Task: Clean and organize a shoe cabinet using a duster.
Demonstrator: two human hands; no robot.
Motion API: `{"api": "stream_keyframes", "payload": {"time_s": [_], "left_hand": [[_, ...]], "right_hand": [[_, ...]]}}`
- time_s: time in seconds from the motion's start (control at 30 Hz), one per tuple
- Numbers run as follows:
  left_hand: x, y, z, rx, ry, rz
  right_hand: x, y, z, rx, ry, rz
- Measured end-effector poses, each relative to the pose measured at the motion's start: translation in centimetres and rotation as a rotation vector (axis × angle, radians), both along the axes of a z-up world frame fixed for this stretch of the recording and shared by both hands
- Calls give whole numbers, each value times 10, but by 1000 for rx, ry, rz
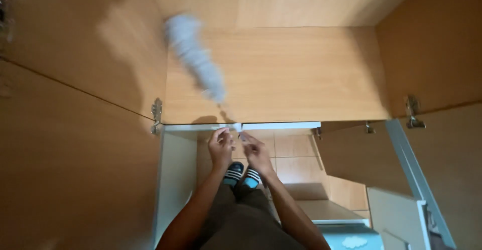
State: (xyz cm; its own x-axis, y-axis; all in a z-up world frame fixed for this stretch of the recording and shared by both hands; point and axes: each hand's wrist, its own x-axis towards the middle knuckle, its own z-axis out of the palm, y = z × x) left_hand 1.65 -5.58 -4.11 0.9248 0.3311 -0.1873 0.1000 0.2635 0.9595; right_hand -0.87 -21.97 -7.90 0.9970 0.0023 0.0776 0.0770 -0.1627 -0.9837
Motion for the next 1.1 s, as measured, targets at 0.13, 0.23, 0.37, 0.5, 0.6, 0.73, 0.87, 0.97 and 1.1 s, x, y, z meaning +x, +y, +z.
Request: {"api": "stream_keyframes", "payload": {"time_s": [0.13,0.23,0.37,0.5,0.6,0.73,0.87,0.97,1.1], "left_hand": [[10,-1,22,130,143,38],[3,-4,13,99,146,22],[9,-2,-41,339,-128,165],[16,0,-7,225,-202,189],[35,11,-5,189,-125,96],[24,4,-30,174,-178,49],[30,-4,-12,214,-188,3],[33,-15,-26,58,-113,-56],[34,-21,0,303,-112,-160]], "right_hand": [[6,-37,-10,528,457,77],[-20,-37,57,559,522,-78],[-40,7,39,-68,123,-41],[-15,21,84,213,433,163],[-10,-20,72,217,555,-33],[-48,-43,36,134,228,-138],[-40,11,76,-202,-4,-65],[-47,-7,42,-97,215,-38],[-90,-76,8,-15,433,-242]]}}
